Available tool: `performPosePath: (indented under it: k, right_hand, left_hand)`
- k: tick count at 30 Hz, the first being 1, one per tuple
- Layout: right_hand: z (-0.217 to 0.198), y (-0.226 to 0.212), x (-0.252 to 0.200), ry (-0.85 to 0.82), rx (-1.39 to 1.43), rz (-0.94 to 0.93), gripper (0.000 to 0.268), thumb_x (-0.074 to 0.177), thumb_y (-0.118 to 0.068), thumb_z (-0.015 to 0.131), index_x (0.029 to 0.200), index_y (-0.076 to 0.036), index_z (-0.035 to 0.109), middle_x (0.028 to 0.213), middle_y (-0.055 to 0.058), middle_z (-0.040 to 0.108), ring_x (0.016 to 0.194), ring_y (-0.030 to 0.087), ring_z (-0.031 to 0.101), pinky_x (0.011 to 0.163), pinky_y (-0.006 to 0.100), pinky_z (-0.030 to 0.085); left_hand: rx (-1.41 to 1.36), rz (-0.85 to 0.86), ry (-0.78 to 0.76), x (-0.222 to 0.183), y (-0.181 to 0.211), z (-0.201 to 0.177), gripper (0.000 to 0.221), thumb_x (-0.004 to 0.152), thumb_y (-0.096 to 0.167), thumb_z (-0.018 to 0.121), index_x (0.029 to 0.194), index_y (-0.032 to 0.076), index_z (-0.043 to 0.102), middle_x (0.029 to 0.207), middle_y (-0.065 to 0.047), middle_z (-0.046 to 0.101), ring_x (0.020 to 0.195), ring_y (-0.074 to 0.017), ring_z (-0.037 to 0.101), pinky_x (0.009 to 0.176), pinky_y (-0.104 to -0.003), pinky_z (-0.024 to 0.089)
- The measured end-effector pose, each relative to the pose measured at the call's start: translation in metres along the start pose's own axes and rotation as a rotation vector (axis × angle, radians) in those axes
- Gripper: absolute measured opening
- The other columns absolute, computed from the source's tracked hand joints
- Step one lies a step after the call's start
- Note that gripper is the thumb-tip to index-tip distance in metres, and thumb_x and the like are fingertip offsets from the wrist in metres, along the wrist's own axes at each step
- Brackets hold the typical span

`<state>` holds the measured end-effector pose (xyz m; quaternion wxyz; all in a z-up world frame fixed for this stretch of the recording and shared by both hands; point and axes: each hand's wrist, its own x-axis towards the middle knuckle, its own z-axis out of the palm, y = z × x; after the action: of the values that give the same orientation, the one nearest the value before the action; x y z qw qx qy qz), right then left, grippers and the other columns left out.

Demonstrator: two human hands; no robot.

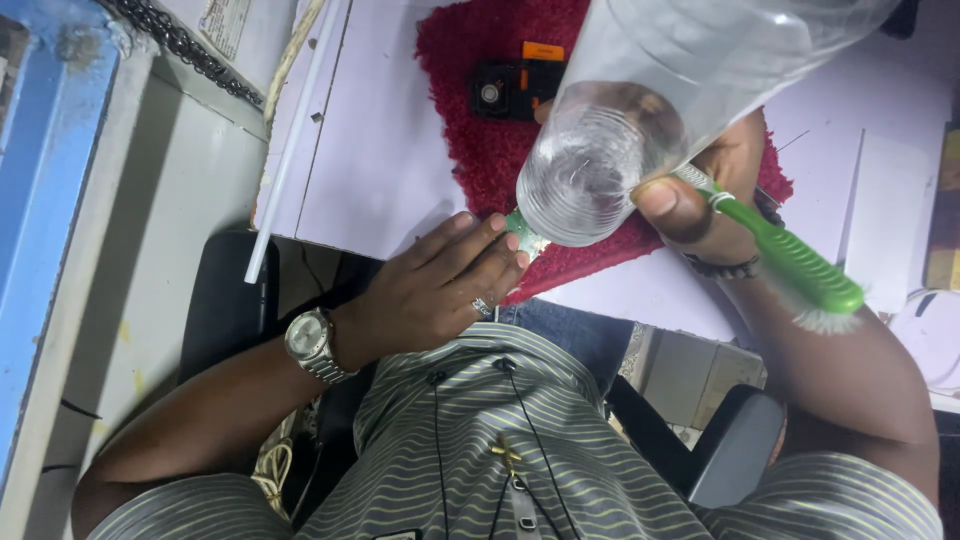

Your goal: Cleaning a mobile phone circuit board with a toothbrush and cleaning solution at a repair station

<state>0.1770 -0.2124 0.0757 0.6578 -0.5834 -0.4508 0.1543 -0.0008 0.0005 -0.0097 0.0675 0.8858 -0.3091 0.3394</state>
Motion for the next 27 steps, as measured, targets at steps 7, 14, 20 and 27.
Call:
performPosePath:
  k: [7,14,20,27]
  right_hand:
    - [0.002,-0.01,0.004,-0.068,-0.151,-0.002,0.061,0.098,-0.045,0.063,0.119,0.012,0.064,0.122,0.021,0.07,0.114,0.034,0.072,0.106,0.042,0.059]
    - [-0.005,0.02,-0.006,0.08,0.039,-0.053,0.067,0.096,-0.045,0.075,0.139,0.003,0.056,0.132,0.014,0.068,0.123,0.03,0.072,0.113,0.043,0.063]
    - [-0.008,0.019,-0.004,0.056,0.013,-0.056,0.06,0.096,-0.046,0.075,0.128,0.001,0.056,0.121,0.01,0.064,0.114,0.028,0.069,0.107,0.041,0.061]
    - [-0.009,0.014,-0.001,0.023,-0.02,-0.061,0.052,0.095,-0.047,0.074,0.114,-0.002,0.054,0.106,0.006,0.06,0.103,0.025,0.066,0.1,0.04,0.059]
  left_hand:
    - [0.01,-0.001,0.006,0.001,0.001,-0.001,0.039,0.117,0.008,0.041,0.136,0.006,0.075,0.137,-0.008,0.073,0.135,-0.0321,0.065,0.122,-0.046,0.047]
    - [0.017,0.002,-0.007,-0.002,0.0,0.002,0.037,0.117,0.01,0.044,0.138,0.008,0.075,0.139,-0.007,0.071,0.139,-0.0326,0.061,0.123,-0.046,0.046]
    - [0.028,0.004,0.015,0.001,0.0,0.001,0.034,0.118,0.013,0.048,0.135,0.008,0.076,0.137,-0.007,0.072,0.136,-0.0317,0.064,0.12,-0.045,0.048]
    - [0.069,0.017,0.011,-0.001,0.0,0.004,0.034,0.118,0.014,0.048,0.137,0.009,0.076,0.138,-0.007,0.072,0.138,-0.0319,0.061,0.123,-0.045,0.046]
